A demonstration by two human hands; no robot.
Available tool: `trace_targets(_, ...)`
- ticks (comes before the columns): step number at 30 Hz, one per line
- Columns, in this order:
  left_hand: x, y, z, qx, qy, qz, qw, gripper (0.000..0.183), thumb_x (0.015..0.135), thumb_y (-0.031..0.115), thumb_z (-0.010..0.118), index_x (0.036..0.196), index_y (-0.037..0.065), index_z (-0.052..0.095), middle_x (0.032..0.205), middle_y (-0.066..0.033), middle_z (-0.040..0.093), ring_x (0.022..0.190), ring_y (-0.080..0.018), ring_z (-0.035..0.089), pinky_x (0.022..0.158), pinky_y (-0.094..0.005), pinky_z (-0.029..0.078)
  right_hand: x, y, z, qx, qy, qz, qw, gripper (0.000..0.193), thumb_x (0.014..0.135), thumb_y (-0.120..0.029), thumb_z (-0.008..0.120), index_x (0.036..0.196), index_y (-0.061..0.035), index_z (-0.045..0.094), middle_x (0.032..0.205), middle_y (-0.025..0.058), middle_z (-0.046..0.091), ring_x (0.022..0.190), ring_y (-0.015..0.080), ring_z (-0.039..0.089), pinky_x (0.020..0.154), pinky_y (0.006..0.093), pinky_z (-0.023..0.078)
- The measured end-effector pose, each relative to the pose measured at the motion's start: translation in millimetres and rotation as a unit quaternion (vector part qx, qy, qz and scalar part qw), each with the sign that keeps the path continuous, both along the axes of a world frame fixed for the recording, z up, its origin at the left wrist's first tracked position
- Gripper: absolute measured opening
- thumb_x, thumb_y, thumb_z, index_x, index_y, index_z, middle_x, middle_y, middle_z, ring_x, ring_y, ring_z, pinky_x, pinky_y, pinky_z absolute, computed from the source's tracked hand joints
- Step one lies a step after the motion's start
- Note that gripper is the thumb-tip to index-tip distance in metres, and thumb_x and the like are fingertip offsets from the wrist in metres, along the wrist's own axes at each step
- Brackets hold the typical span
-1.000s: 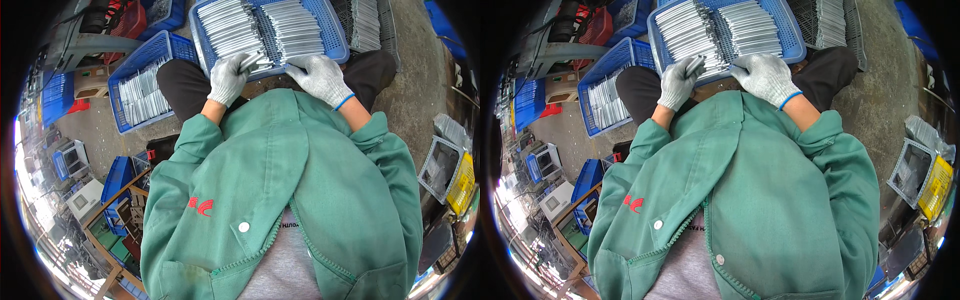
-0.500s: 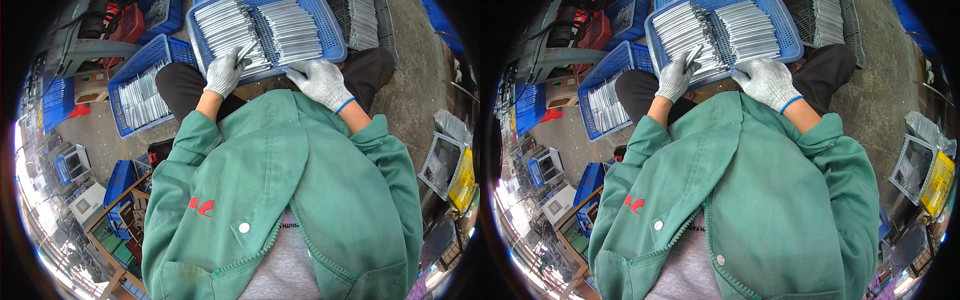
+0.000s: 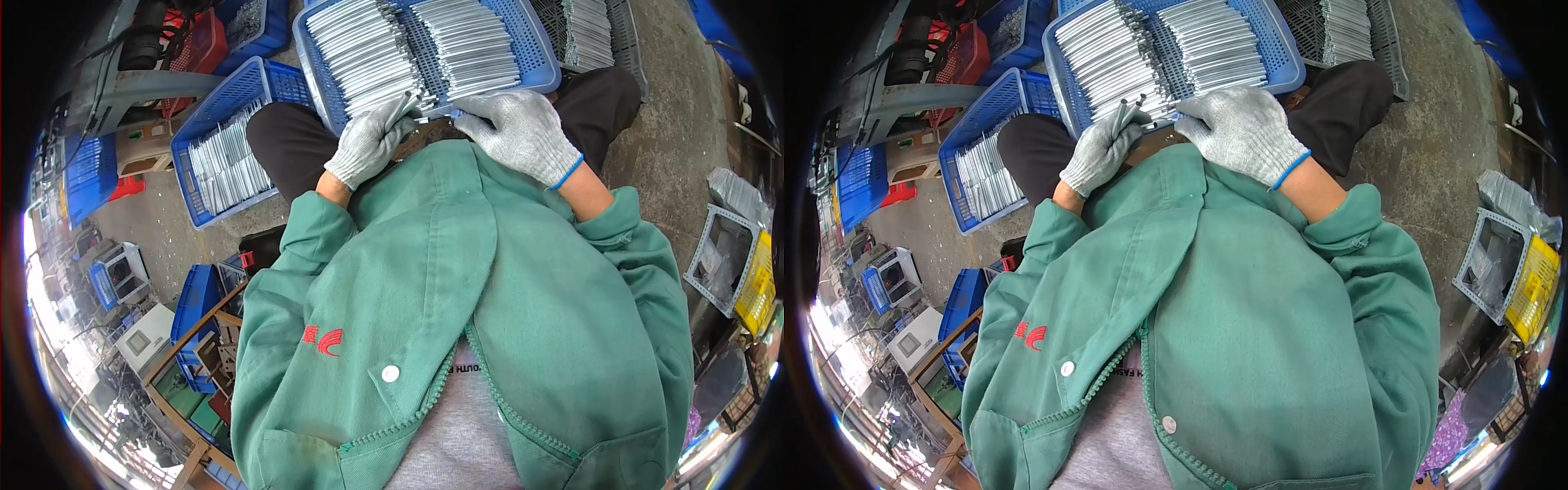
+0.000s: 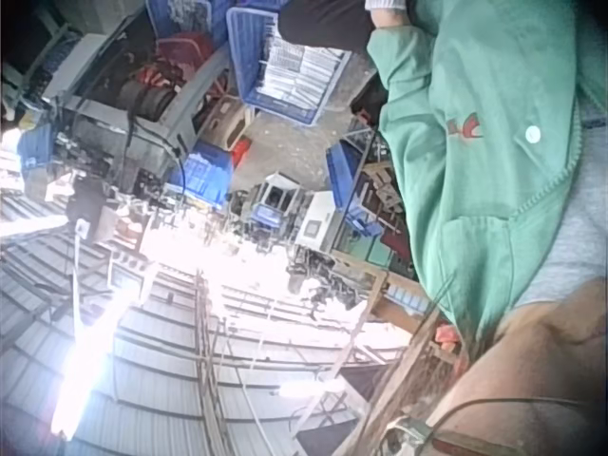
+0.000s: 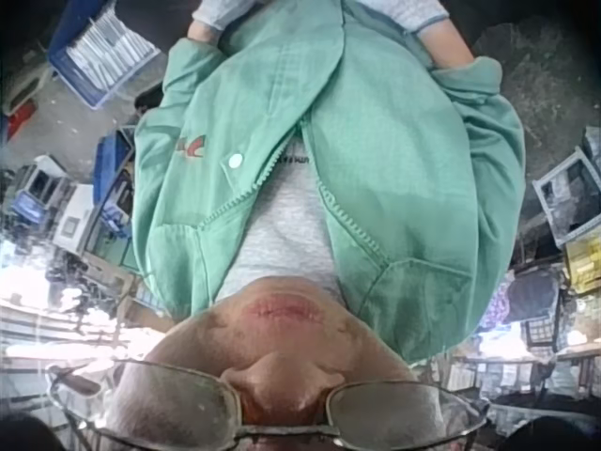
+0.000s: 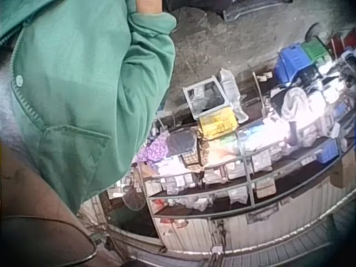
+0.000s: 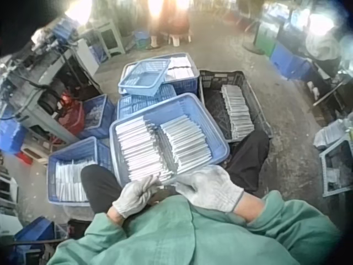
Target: Sorting and arranging small metal components into plastic crates.
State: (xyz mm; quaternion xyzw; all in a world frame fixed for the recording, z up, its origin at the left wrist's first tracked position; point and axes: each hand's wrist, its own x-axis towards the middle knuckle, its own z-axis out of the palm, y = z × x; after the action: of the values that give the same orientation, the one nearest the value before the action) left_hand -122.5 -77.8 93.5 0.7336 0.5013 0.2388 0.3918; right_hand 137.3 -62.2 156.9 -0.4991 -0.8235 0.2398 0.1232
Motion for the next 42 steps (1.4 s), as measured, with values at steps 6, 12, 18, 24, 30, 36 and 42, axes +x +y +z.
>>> trace_targets(6,1,-1,-2,0.054,-0.019,-0.012,0.998,0.018,0.093,0.015,0.068,0.109,0.007,0.072,0.084,-0.0037,0.071,0.065,-0.021,0.061,0.065,-0.0343,0.049,0,0,-9,0.059,-0.014,0.052,0.997,0.028,0.092,-0.033,0.064,0.106,-0.0134,0.08,0.08,0.0063,0.076,0.066,0.0248,0.069,0.063,0.0359,0.054)
trace_targets(12,3,0,-5,0.118,0.024,-0.045,0.992,0.014,0.095,0.013,0.066,0.106,0.006,0.071,0.08,-0.0045,0.065,0.065,-0.021,0.057,0.066,-0.0333,0.047,-2,3,-8,0.078,-0.039,0.069,0.994,0.028,0.092,-0.031,0.063,0.107,-0.0151,0.08,0.079,0.0069,0.075,0.064,0.0258,0.067,0.062,0.0366,0.053)
trace_targets(18,6,-4,-8,0.169,0.066,-0.015,0.983,0.014,0.091,0.018,0.07,0.101,0.007,0.071,0.08,-0.0052,0.067,0.067,-0.0253,0.059,0.07,-0.0354,0.047,-5,-1,-11,0.069,-0.081,0.068,0.992,0.027,0.091,-0.031,0.064,0.105,-0.0151,0.08,0.077,0.0081,0.074,0.062,0.0263,0.067,0.061,0.0375,0.052)
trace_targets(24,19,-9,-7,0.276,0.102,0.066,0.953,0.014,0.089,0.019,0.072,0.097,0.008,0.071,0.082,-0.0043,0.068,0.068,-0.026,0.06,0.073,-0.0356,0.048,-5,0,-3,0.047,-0.029,0.063,0.997,0.026,0.089,-0.031,0.065,0.103,-0.0149,0.08,0.073,0.009,0.073,0.061,0.0276,0.066,0.06,0.0391,0.052)
trace_targets(30,21,-8,2,0.274,0.086,0.034,0.957,0.015,0.088,0.02,0.073,0.098,0.009,0.071,0.082,-0.0046,0.069,0.069,-0.0261,0.061,0.074,-0.0356,0.049,-7,8,9,-0.038,-0.099,0.036,0.994,0.028,0.093,-0.031,0.061,0.109,-0.0168,0.079,0.083,0.0072,0.075,0.072,0.025,0.071,0.065,0.0373,0.057)
trace_targets(36,20,-11,-6,0.232,0.083,0.054,0.968,0.016,0.087,0.019,0.074,0.098,0.008,0.071,0.081,-0.0046,0.069,0.07,-0.0254,0.062,0.074,-0.035,0.049,-5,4,-2,0.011,-0.068,0.048,0.996,0.025,0.089,-0.03,0.065,0.103,-0.015,0.08,0.074,0.0095,0.073,0.061,0.0275,0.066,0.059,0.0381,0.052)
trace_targets(42,20,-11,-8,0.271,0.08,0.059,0.958,0.016,0.086,0.018,0.074,0.098,0.008,0.071,0.08,-0.0045,0.069,0.069,-0.0249,0.061,0.074,-0.0345,0.048,-4,6,0,0.008,-0.045,0.044,0.998,0.027,0.089,-0.032,0.065,0.104,-0.0157,0.081,0.075,0.0094,0.074,0.062,0.0279,0.066,0.06,0.0387,0.052)
